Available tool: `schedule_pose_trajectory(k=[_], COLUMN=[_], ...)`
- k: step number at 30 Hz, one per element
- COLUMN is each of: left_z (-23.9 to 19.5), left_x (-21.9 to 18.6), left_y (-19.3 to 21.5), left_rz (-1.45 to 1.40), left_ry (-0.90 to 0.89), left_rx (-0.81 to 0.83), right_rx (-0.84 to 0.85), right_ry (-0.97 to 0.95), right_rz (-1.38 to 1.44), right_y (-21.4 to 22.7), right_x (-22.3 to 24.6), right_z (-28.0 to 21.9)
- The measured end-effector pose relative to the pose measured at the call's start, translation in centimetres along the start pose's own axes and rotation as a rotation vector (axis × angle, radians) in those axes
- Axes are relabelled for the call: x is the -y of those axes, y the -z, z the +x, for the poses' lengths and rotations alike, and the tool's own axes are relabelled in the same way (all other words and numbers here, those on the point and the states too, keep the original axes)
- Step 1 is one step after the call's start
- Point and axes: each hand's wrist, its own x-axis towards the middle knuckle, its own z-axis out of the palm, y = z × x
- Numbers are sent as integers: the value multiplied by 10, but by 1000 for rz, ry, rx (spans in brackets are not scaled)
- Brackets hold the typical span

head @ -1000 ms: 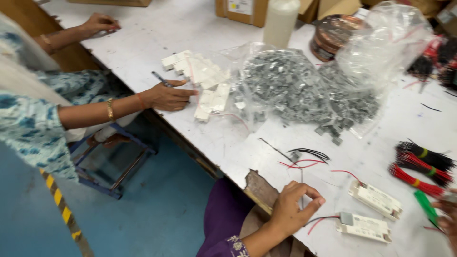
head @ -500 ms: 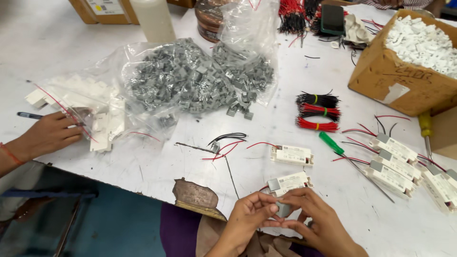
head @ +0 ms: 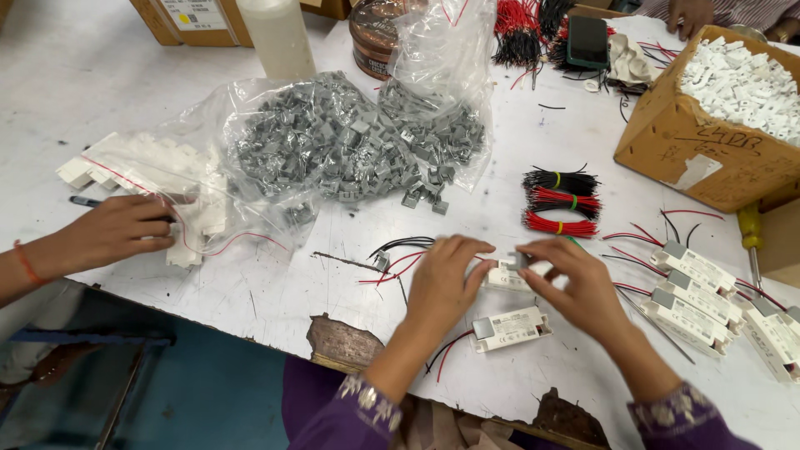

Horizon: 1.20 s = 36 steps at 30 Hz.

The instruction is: The person assembles electrical components by inserting colored wires into terminal blocks on led drivers and securing them using a screwdriver.

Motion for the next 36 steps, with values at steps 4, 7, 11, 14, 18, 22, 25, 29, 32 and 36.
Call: schedule_pose_trajectory(k=[4,7,11,14,18,22,25,29,32,36], left_z=[3,-3,-6,-7,-8,-7,-7,-8,-8,-9], left_x=[21,35,47,48,47,47,45,45,46,47], left_y=[-2,-7,-9,-9,-9,-8,-8,-6,-8,-8], left_rz=[289,243,179,180,152,153,158,132,124,142], left_ry=[-66,-3,41,45,65,69,74,78,90,70], left_rx=[-49,-63,-58,-50,-45,-57,-51,-56,-99,-91], right_rx=[255,298,336,373,388,388,375,340,181,34], right_ry=[-40,64,62,79,29,3,35,-38,-142,-194], right_rz=[-175,-320,-331,-343,-345,-349,-363,-324,-133,-47], right_y=[-7,-16,-18,-21,-21,-21,-21,-16,-1,11], right_x=[0,2,7,11,13,13,13,9,-2,-19], right_z=[32,38,39,41,40,42,42,43,42,23])
